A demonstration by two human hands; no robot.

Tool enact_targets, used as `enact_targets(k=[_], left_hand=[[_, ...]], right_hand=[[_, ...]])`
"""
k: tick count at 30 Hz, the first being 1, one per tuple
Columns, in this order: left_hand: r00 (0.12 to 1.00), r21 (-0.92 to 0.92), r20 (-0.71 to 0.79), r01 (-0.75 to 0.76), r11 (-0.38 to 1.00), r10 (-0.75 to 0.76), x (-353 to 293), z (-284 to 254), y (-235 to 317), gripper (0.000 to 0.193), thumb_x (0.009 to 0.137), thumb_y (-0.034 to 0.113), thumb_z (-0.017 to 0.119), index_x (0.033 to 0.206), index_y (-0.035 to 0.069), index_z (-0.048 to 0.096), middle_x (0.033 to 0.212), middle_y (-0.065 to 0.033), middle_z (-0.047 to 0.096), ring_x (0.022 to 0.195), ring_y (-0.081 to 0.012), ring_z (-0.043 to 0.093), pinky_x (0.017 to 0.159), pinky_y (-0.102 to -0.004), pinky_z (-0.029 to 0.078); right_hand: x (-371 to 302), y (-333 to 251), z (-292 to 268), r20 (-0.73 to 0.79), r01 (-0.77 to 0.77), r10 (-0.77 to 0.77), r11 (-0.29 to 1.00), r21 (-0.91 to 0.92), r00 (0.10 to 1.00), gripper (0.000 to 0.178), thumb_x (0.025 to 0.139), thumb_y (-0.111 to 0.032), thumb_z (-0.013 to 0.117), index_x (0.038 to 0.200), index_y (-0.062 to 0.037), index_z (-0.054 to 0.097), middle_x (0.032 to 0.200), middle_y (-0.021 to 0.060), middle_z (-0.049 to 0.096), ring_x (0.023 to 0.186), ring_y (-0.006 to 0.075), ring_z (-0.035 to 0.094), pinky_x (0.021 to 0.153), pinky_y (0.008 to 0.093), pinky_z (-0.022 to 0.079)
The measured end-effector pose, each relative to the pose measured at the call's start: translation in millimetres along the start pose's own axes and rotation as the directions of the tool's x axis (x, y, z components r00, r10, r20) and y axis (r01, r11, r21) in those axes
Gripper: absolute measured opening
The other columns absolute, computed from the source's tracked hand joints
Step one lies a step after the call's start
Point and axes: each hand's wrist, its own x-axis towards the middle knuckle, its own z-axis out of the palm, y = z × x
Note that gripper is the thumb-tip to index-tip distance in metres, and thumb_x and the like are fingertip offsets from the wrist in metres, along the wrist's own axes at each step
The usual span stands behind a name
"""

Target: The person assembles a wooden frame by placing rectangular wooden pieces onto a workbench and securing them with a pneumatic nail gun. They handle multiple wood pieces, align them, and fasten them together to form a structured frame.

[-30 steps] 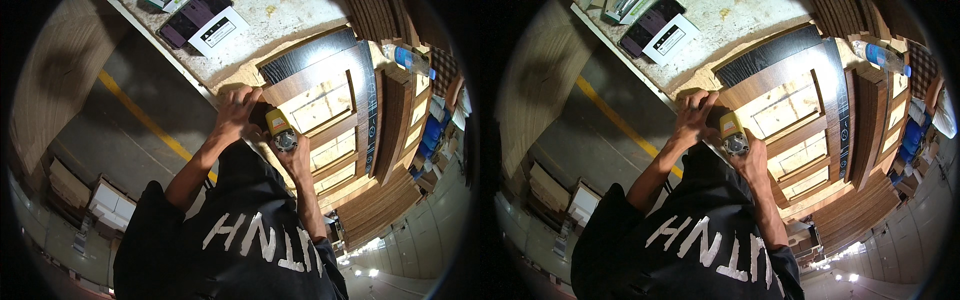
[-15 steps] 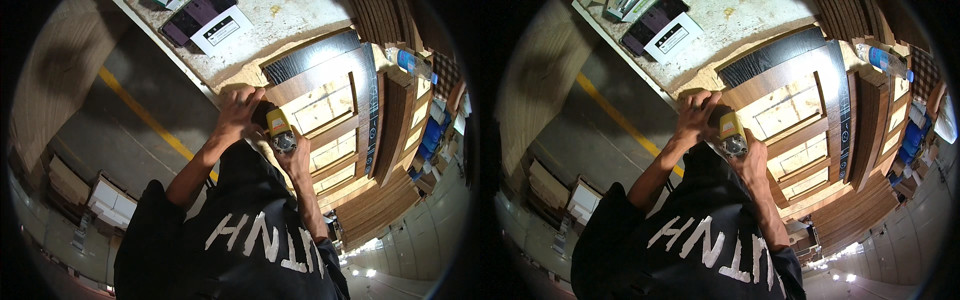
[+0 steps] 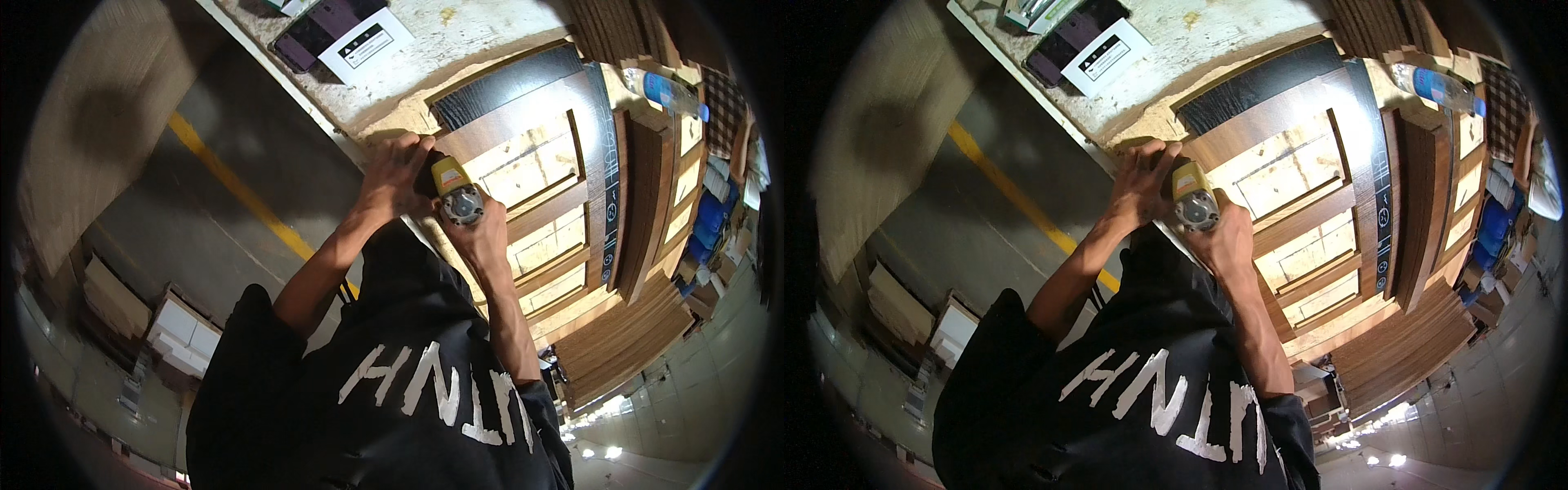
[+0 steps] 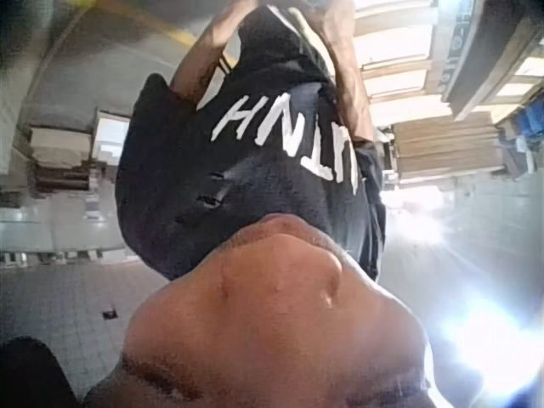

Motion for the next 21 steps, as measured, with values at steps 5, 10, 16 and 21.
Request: enact_targets(k=[5,10,16,21], left_hand=[[0.993,0.03,-0.012,-0.118,0.993,0.119,-8,-2,-2,0.109,0.069,0.037,0.089,0.158,0.014,0.03,0.147,-0.0157,0.038,0.124,-0.0421,0.043,0.105,-0.0529,0.04],[0.989,0.159,0.07,-0.141,0.977,0.131,-42,7,35,0.087,0.091,0.015,0.067,0.163,0.005,0.019,0.165,-0.0233,0.017,0.148,-0.0457,0.027,0.121,-0.0599,0.021],[0.805,0.163,0.307,-0.57,0.805,0.508,-60,87,78,0.099,0.083,0.021,0.077,0.163,0.013,0.021,0.166,-0.0191,0.02,0.156,-0.0346,0.016,0.126,-0.057,0.011],[0.769,0.162,0.356,-0.611,0.775,0.531,-55,115,74,0.097,0.078,0.048,0.081,0.16,0.025,0.034,0.162,-0.0178,0.027,0.152,-0.0343,0.025,0.126,-0.0569,0.017]], right_hand=[[-29,28,-15,0.081,-0.104,0.1,0.993,0.05,0.992,0.053,0.075,-0.019,0.083,0.118,0.0066,0.067,0.094,0.0276,0.073,0.087,0.0393,0.073,0.08,0.0435,0.057],[-112,120,-12,-0.17,-0.104,0.071,0.975,-0.195,0.983,0.058,0.077,-0.021,0.083,0.128,0.0013,0.067,0.1,0.0288,0.073,0.096,0.0391,0.072,0.087,0.0438,0.056],[-179,198,-19,-0.132,-0.217,0.223,0.974,0.059,0.966,0.059,0.073,-0.017,0.08,0.127,0.0025,0.067,0.105,0.0296,0.072,0.098,0.0419,0.07,0.09,0.0457,0.054],[-202,248,-5,-0.218,-0.143,0.143,0.99,0.017,0.965,0.068,0.072,-0.018,0.081,0.132,0.0062,0.061,0.103,0.0323,0.069,0.1,0.0449,0.063,0.093,0.0494,0.05]])
